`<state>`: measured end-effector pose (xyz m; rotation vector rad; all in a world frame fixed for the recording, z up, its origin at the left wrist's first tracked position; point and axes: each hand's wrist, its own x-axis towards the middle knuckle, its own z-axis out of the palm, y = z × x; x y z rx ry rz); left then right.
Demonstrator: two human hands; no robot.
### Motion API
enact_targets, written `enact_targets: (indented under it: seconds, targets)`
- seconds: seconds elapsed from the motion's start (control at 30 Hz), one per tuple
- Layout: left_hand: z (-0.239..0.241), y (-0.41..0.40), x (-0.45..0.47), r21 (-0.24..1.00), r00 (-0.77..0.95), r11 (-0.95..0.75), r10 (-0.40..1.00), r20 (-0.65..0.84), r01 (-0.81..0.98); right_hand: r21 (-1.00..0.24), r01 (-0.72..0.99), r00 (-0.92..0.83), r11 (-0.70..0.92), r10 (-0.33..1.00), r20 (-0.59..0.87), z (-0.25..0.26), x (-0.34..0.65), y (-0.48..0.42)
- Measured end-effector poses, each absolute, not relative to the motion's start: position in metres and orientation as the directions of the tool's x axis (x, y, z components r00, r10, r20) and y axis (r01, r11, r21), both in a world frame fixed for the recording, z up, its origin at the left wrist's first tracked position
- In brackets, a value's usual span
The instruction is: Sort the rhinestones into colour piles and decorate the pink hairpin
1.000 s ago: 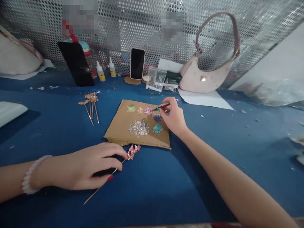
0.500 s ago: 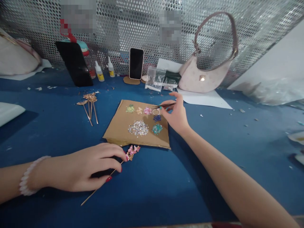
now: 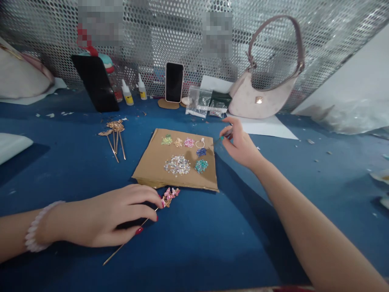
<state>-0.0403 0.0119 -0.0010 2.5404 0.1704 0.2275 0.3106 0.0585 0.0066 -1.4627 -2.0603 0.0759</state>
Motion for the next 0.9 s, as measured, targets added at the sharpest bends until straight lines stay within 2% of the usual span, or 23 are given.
enact_targets:
  seconds: [0.13,0.27,0.43,0.57,0.77,0.9]
  targets:
    - [-0.001,0.011,-0.040,0.551,0.975,-0.832,0.170,0.144,0.064,-0.291,0.882,-0.263,0.370,0.901,0.346,0.008,0.318,0.059]
    - [-0.001,0.012,-0.041,0.542,0.978,-0.838,0.161,0.132,0.065,-0.296,0.911,-0.227,0.286,0.949,0.217,0.006,0.321,0.060]
    - [-0.001,0.011,-0.041,0.539,0.980,-0.839,0.158,0.121,0.069,-0.289,0.896,-0.287,0.338,0.936,0.205,0.004,0.320,0.060]
    - [-0.001,0.011,-0.041,0.537,0.981,-0.841,0.152,0.123,0.063,-0.346,0.863,-0.301,0.368,0.925,0.231,0.004,0.320,0.060]
    - [0.000,0.012,-0.041,0.535,0.982,-0.842,0.149,0.117,0.064,-0.420,0.862,-0.204,0.285,0.952,0.226,0.004,0.324,0.062]
    - [-0.001,0.012,-0.041,0.537,0.984,-0.841,0.149,0.102,0.072,-0.634,0.738,-0.092,0.230,0.966,0.242,0.002,0.321,0.065]
